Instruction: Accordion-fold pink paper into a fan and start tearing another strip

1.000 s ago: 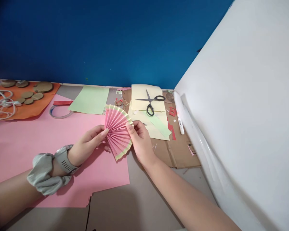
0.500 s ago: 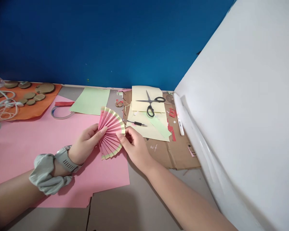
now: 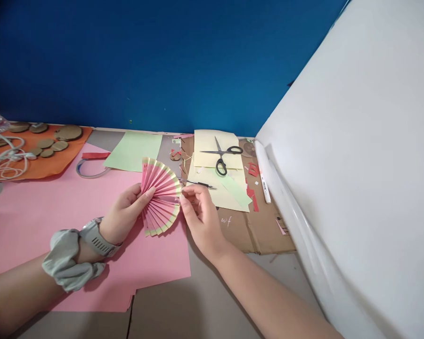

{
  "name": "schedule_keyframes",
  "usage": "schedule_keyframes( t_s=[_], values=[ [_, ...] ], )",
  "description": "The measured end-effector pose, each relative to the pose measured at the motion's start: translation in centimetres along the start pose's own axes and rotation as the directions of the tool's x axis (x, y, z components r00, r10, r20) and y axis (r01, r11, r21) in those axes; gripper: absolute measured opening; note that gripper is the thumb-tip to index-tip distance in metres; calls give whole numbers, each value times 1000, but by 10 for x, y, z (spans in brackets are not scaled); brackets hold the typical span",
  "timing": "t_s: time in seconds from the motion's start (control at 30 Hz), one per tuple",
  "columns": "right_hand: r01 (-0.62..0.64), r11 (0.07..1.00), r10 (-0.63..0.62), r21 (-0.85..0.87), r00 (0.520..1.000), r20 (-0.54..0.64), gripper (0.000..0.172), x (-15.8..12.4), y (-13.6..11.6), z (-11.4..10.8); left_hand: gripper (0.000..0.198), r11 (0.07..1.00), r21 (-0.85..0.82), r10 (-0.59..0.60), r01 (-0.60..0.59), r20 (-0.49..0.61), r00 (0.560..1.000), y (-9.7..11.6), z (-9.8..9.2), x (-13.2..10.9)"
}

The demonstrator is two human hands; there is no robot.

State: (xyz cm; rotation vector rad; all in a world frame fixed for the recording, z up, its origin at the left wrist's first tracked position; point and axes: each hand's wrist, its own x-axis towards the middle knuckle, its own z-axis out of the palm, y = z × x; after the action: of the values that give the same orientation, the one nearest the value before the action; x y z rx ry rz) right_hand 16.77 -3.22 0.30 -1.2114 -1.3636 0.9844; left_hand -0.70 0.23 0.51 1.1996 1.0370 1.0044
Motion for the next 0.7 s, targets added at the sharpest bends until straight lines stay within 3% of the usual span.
schedule_keyframes(
  t_s=[0.2, 0.37, 0.7],
  values=[
    [-50, 984, 73, -171, 989, 129, 21, 1, -4, -1, 28, 999, 36, 35, -33, -52, 998, 2, -6, 6],
    [-86, 974, 111, -210, 988, 110, 26, 3, -5, 0, 32, 997, 78, 27, -22, -64, 998, 5, -10, 8],
    [-8, 955, 35, -297, 996, 85, 16, 5, -5, -3, 28, 983, 165, 86, -77, -48, 995, 4, -10, 7]
  ],
)
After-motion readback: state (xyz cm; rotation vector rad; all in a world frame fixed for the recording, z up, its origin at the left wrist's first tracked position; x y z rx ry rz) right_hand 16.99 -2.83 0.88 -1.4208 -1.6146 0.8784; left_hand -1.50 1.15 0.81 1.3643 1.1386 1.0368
